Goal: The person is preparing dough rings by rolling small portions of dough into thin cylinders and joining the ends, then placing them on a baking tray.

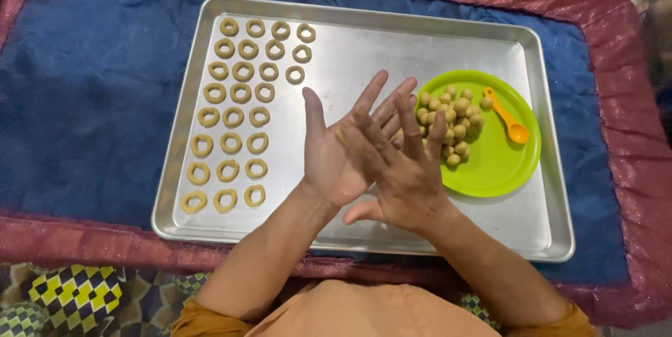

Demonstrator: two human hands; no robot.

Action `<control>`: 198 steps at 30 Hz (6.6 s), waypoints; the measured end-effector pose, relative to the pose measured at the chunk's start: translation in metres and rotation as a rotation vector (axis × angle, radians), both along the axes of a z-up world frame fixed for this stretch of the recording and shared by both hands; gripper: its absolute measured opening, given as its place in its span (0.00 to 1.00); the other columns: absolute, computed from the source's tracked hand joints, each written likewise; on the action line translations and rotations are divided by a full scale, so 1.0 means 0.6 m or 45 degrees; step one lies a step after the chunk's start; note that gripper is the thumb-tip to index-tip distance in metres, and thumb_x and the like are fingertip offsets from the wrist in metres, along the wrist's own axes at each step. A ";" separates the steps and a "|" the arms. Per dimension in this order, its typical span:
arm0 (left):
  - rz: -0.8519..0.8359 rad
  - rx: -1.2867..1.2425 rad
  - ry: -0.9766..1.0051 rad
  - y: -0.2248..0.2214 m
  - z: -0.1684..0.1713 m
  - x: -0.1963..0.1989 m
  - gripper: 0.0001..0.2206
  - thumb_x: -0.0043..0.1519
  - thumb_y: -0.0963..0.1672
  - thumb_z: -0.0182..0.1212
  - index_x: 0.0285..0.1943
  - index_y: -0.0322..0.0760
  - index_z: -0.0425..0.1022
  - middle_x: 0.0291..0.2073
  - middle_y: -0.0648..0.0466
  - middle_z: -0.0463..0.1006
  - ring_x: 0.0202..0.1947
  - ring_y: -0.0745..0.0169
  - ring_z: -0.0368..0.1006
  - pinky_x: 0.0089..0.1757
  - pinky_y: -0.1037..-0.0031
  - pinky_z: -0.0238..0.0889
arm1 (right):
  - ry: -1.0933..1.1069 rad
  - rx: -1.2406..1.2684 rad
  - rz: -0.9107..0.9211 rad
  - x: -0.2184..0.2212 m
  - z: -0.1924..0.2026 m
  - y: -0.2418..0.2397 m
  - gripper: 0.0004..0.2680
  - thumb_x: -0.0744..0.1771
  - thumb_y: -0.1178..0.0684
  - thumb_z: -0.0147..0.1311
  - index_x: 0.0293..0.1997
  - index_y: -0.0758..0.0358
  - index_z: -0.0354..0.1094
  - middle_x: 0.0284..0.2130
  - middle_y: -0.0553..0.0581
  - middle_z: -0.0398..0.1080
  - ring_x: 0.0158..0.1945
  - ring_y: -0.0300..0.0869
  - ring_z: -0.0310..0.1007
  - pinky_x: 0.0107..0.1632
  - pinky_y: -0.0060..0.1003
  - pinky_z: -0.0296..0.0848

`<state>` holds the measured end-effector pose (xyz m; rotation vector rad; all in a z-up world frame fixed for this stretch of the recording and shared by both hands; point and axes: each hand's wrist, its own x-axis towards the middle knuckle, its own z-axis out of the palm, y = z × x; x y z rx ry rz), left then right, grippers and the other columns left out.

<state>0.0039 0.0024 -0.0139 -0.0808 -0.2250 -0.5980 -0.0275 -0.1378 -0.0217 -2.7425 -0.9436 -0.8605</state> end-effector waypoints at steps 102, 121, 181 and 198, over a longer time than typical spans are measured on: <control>0.910 3.352 -0.965 0.193 -0.092 0.199 0.08 0.51 0.45 0.71 0.39 0.50 0.83 0.29 0.54 0.82 0.40 0.44 0.82 0.42 0.54 0.73 | 1.073 0.633 -0.404 0.287 -0.087 0.169 0.04 0.61 0.48 0.70 0.30 0.52 0.81 0.20 0.48 0.76 0.35 0.45 0.81 0.42 0.36 0.76; 1.734 2.500 -0.774 0.186 0.030 0.144 0.12 0.53 0.42 0.72 0.45 0.45 0.81 0.39 0.62 0.80 0.25 0.70 0.74 0.32 0.75 0.68 | 0.573 0.121 -0.192 0.222 -0.008 0.025 0.06 0.62 0.59 0.57 0.36 0.58 0.80 0.31 0.52 0.77 0.38 0.49 0.72 0.42 0.46 0.72; 0.241 0.366 -0.258 -0.005 0.001 0.034 0.49 0.53 0.70 0.29 0.82 0.53 0.31 0.81 0.49 0.28 0.79 0.51 0.12 0.68 0.51 0.10 | 0.042 0.024 0.066 -0.008 -0.004 0.003 0.41 0.61 0.10 0.28 0.75 0.47 0.56 0.73 0.44 0.53 0.78 0.54 0.28 0.73 0.59 0.09; 0.065 0.075 -0.019 -0.008 -0.034 0.045 0.47 0.58 0.69 0.43 0.82 0.49 0.45 0.75 0.47 0.55 0.73 0.56 0.51 0.68 0.55 0.48 | 0.053 0.037 -0.165 0.004 0.002 0.004 0.37 0.63 0.13 0.19 0.78 0.39 0.40 0.73 0.41 0.62 0.79 0.54 0.21 0.69 0.64 0.02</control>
